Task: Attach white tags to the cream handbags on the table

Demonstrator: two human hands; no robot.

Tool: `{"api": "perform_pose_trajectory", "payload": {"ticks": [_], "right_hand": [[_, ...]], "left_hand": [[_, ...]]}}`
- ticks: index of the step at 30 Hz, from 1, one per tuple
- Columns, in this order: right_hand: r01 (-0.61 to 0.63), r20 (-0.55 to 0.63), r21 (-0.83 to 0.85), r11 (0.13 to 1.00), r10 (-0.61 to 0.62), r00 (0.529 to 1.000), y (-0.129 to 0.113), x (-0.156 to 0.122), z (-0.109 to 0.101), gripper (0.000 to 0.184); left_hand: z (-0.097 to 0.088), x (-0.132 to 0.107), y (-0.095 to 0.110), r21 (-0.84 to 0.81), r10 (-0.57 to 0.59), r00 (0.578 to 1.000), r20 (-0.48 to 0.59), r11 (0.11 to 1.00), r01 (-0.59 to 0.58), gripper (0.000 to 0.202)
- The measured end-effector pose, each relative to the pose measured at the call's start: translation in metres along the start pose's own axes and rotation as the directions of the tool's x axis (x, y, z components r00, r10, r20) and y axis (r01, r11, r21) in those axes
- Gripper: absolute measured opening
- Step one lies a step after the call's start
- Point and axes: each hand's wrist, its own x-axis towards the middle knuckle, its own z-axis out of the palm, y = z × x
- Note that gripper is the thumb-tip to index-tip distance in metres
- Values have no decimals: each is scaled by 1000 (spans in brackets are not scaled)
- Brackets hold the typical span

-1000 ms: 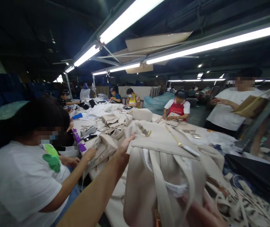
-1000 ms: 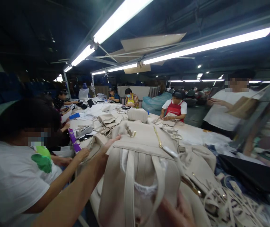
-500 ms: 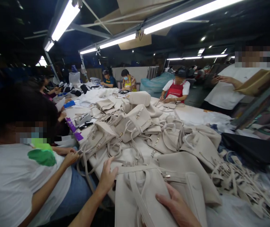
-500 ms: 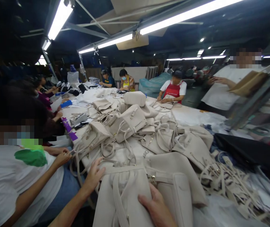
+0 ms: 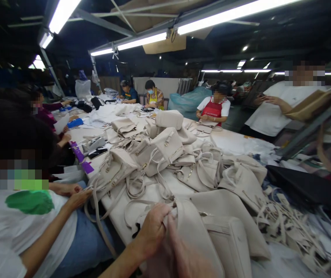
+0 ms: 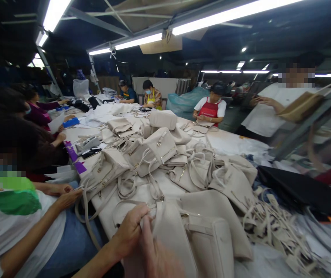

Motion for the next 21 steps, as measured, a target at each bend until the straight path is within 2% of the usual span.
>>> {"api": "perform_pose_trajectory", "payload": {"ticks": [2,3,4,6,8,10,11,12,13,14,15,16,17,18,19,20,21], "right_hand": [[-38,163,70,997,26,986,-8,2,-10,90],[-82,218,167,983,44,975,-13,0,-23,91],[-108,228,303,947,38,973,-20,-3,-41,94],[-206,297,548,811,41,954,-38,-10,-88,84],[-299,414,628,719,17,910,-60,-8,-136,77],[-346,535,597,724,-37,844,-83,8,-178,87],[-330,552,603,726,-81,830,-94,20,-194,90],[-283,498,664,692,-127,858,-104,35,-209,91],[-213,393,748,629,-161,905,-114,49,-221,87],[-105,243,827,553,-183,953,-124,64,-233,78],[14,83,883,470,-185,979,-133,78,-243,62],[114,-55,915,386,-161,985,-141,90,-253,46],[241,-205,901,360,-136,969,-148,101,-262,43],[331,-310,852,406,-118,943,-153,110,-271,45],[370,-368,794,483,-102,924,-155,118,-279,49],[371,-390,732,571,-95,916,-153,124,-287,52],[350,-384,680,644,-92,919,-146,128,-294,54]], "left_hand": [[0,-1,-6,9,76,997,1,997,-76,22],[1,-3,-11,27,133,991,-8,991,-133,17],[3,-5,-17,50,188,982,-26,981,-187,12],[7,-11,-29,98,254,965,-64,964,-247,7],[10,-15,-36,160,267,958,-108,955,-249,22],[10,-15,-37,259,299,940,-166,933,-251,42],[9,-13,-37,316,333,920,-205,913,-260,50],[8,-11,-37,372,373,894,-248,889,-268,54],[7,-9,-37,419,408,866,-288,867,-269,56],[5,-6,-38,459,441,837,-325,847,-268,54],[4,-4,-39,498,474,807,-351,825,-268,49],[3,-1,-42,538,506,781,-365,800,-267,42],[2,0,-44,575,533,761,-370,775,-264,36],[1,1,-47,600,551,750,-367,756,-262,29],[0,2,-49,607,560,746,-361,748,-268,24],[-2,3,-50,586,553,756,-350,759,-283,21],[-3,3,-50,530,516,787,-337,795,-294,20]]}}
